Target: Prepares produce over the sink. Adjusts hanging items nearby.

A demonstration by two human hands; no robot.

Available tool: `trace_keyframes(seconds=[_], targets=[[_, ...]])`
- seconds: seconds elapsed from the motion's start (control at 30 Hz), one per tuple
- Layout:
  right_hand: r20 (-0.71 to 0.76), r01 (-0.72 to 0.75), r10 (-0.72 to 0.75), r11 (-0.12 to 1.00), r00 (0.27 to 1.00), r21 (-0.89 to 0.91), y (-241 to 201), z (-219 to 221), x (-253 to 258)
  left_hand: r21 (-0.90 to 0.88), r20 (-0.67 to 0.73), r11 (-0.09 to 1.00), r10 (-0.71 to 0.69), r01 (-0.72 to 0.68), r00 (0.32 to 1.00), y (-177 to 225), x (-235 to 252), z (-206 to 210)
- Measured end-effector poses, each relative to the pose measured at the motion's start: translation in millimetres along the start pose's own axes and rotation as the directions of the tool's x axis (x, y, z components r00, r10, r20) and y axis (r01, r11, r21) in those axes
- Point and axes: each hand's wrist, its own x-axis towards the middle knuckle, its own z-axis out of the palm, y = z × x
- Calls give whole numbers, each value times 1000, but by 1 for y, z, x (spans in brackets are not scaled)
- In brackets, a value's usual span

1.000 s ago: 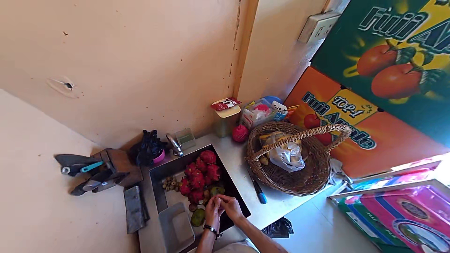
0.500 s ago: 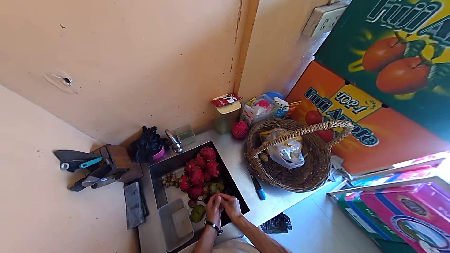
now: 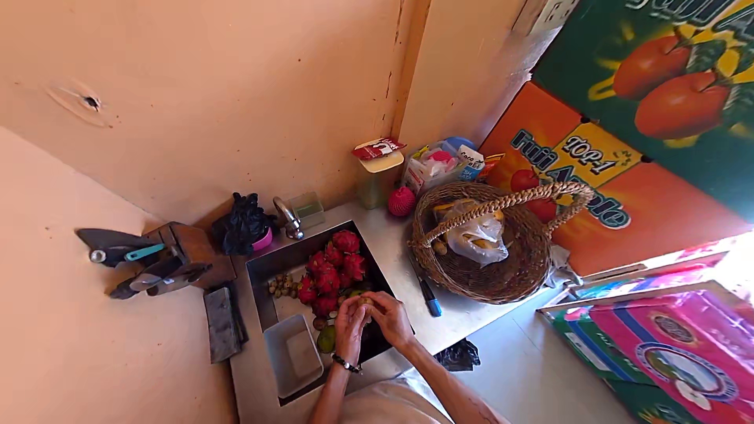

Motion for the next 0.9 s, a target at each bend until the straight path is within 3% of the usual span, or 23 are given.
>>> trace_keyframes(seconds=[0.07,0.23,0.33,0.53,0.73,0.9], targets=[[-40,81,-83,996,996,-36,-1,3,0,-6,12,1000,24,-24,1000,3,-1,-2],[-73,103,-109,991,991,-81,3,10,-2,44,-39,999,-13,15,999,8,-1,-10],[-51,158,-171,969,984,-190,5,6,-3,180,-93,983,-9,26,996,19,1,-14],[29,271,-275,918,961,-289,9,-10,1,250,-106,961,-91,115,990,36,3,-11],[45,232,-229,937,972,-261,2,-11,4,521,-35,849,123,-87,992,33,6,-10],[35,188,-185,969,982,-158,-2,-10,8,578,-38,794,254,-186,966,32,7,-9]])
